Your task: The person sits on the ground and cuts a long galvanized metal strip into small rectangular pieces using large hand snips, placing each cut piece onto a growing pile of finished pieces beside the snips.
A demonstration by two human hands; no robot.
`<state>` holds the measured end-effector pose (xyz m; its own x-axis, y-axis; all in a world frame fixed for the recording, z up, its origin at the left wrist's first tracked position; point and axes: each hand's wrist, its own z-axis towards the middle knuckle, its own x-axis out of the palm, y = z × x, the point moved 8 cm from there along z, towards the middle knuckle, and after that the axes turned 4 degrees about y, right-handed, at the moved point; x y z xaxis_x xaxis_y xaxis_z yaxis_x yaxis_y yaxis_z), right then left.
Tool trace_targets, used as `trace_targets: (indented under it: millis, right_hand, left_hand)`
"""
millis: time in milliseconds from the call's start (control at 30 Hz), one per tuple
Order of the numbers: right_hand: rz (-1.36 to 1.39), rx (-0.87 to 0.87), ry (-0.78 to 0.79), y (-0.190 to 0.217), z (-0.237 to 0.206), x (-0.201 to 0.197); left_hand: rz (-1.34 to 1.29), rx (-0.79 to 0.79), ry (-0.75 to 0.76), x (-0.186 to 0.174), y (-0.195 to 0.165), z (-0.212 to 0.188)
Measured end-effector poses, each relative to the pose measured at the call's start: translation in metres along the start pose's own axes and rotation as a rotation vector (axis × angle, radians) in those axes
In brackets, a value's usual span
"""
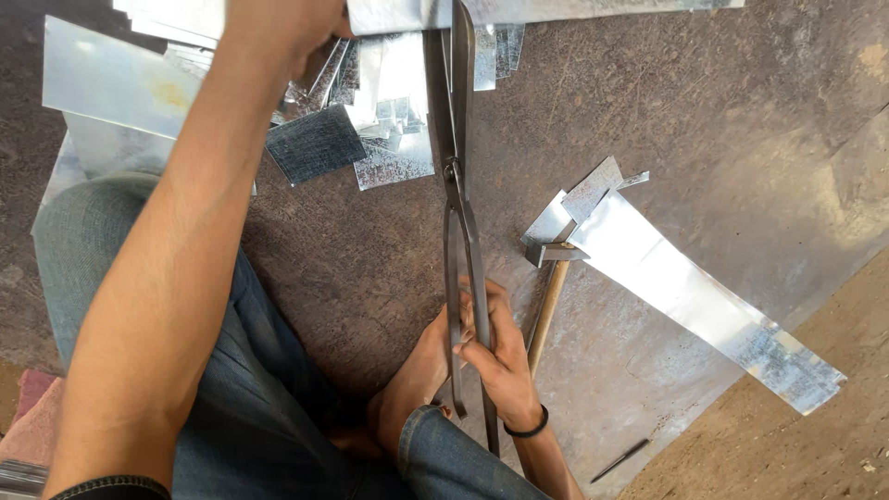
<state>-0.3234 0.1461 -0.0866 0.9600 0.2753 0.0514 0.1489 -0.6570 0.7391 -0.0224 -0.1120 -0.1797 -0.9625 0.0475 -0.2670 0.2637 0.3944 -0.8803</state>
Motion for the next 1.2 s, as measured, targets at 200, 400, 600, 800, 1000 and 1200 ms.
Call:
trace_targets:
  millis: [200,400,600,800,1000,1200]
  right_hand:
    - [-0.145,-0.171,0.041,0.017,0.024,-0.003]
    - [-0.047,-0.106,0.084,0.016,0.041,-0.005]
    - [0.001,-0.122,0.134,0.026,0.050,-0.005]
    - [-0.018,-0.110,0.160,0.037,0.058,-0.010]
    - [-0.026,-0.117,0.175,0.049,0.059,-0.003]
    - [-0.231,0.067,0.036,0.033,0.064,-0.004]
  left_hand:
    - [-0.112,0.089,0.048,0.022,-0.003,-0.005]
    - [0.011,-0.131,0.082,0.013,0.008,-0.013]
    - [-0.111,-0.061,0.119,0.016,0.013,-0.011]
    - [-0.118,-0.074,0.083,0.013,0.020,-0.003]
    - [-0.084,-0.052,0.077,0.012,0.016,-0.011]
    - [-0.057,-0.055,0.089,0.013,0.021,-0.010]
